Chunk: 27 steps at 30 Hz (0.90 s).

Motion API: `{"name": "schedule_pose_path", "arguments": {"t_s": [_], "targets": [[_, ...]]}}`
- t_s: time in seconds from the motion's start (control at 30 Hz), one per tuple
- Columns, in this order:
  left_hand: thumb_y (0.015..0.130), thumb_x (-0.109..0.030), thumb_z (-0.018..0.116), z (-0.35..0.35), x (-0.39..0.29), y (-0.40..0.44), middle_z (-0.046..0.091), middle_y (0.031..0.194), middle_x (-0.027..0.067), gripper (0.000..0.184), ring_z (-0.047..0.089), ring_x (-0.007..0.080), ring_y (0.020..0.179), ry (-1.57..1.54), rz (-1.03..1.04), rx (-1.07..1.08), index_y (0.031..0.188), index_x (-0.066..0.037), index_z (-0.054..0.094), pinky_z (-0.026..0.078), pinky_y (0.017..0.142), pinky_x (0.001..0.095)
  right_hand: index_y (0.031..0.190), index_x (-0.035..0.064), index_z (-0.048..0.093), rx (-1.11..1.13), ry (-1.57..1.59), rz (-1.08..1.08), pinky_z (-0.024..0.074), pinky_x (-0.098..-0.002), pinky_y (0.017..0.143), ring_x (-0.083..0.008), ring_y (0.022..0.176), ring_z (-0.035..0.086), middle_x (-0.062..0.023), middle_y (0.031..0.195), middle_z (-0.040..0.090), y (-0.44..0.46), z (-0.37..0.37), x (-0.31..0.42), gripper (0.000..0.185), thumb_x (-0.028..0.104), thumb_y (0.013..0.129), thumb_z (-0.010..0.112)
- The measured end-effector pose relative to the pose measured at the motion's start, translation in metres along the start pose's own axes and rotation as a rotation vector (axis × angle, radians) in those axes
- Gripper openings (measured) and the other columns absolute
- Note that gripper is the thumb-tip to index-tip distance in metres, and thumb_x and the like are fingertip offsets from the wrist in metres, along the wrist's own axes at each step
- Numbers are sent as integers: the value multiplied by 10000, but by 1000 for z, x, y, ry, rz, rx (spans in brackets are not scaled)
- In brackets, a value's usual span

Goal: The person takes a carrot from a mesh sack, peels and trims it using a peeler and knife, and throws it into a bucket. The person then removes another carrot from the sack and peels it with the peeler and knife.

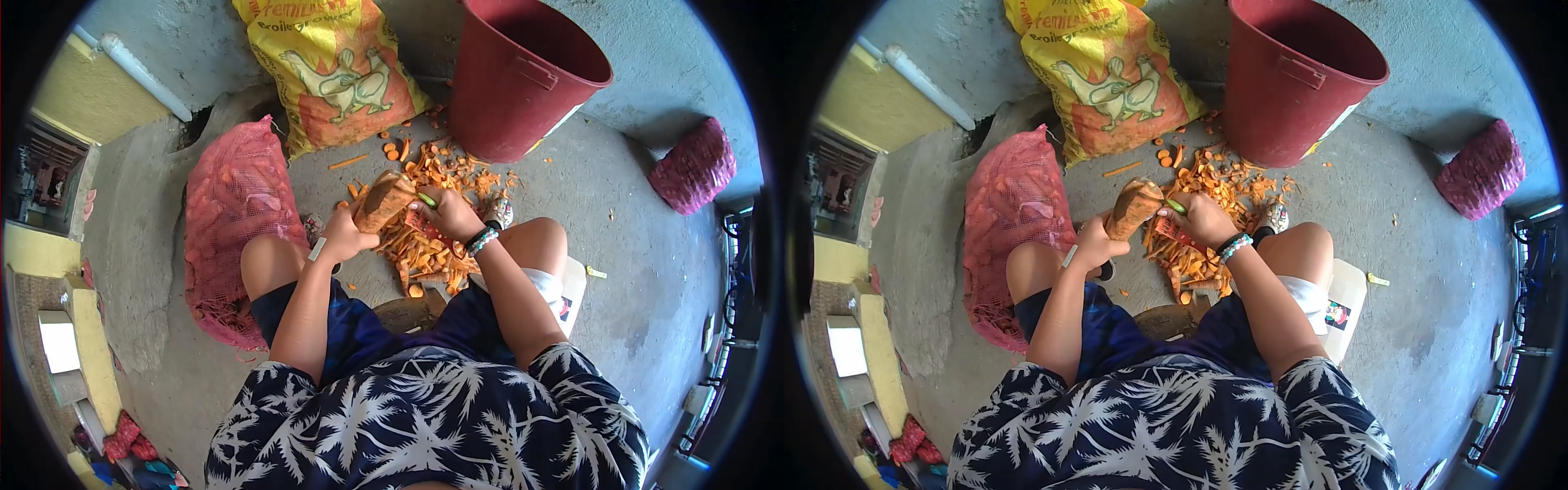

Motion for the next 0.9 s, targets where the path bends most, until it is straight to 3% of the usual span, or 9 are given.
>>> {"name": "schedule_pose_path", "arguments": {"t_s": [0.13,0.23,0.3,0.53,0.6,0.73,0.8,0.83,0.9], "targets": [[554,-163,652,8,8,0,625,814,155,475,608,285,758,-2,134,-20,979,19,543,466,696,348,807,8,561,9,-33,8,423,-406,584,-343,622,544,-189,655,563,1,0,-2,307,313,841,561],[572,-106,633,6,-1,-5,603,717,66,350,582,195,623,182,118,-96,896,5,562,465,600,303,826,12,567,-17,-67,6,427,-417,598,-345,641,554,-195,661,563,2,6,-13,282,292,843,554],[594,-77,621,18,14,-9,565,645,63,225,549,160,534,-444,-231,322,793,-4,545,453,507,285,834,14,572,10,-104,-23,431,-423,608,-346,650,558,-195,665,565,3,6,-16,272,285,839,554],[607,-62,615,19,12,-14,534,611,51,203,514,126,493,-545,-264,365,782,-13,525,434,466,254,796,37,581,123,-139,-26,448,-426,627,-339,671,571,-172,670,584,3,5,-15,210,246,813,565],[605,-63,615,24,15,-19,531,609,49,214,515,123,500,-793,-342,589,791,-15,521,439,467,255,796,41,588,117,-176,-32,452,-421,626,-331,672,578,-162,673,592,4,4,-11,212,251,813,562],[600,-65,615,28,16,-17,526,602,53,220,511,127,488,-620,-308,466,790,-10,519,432,456,255,805,47,602,162,-205,40,463,-408,619,-311,662,591,-150,681,608,4,4,-12,198,241,797,564],[594,-66,616,18,10,-13,532,614,60,227,507,131,475,-100,-222,260,793,-6,524,425,455,253,811,41,600,195,-161,96,466,-404,618,-307,652,594,-156,668,604,3,13,-23,186,223,781,577],[594,-66,616,16,12,-13,532,614,60,227,507,131,475,-100,-222,265,793,-6,524,425,455,253,811,41,600,192,-161,99,466,-404,618,-307,652,594,-156,668,604,2,14,-28,186,223,781,577],[599,-69,617,21,15,-18,538,626,62,224,513,132,473,-569,-325,503,786,8,521,422,455,260,823,36,604,174,-147,3,471,-404,628,-301,659,599,-150,669,610,3,9,-19,206,237,789,571]]}}
Point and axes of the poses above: each hand's wrist, its own y-axis towards the middle knuckle, its own z-axis out of the palm, x = y × z, the point moved 3 cm from there along y, towards the middle knuckle
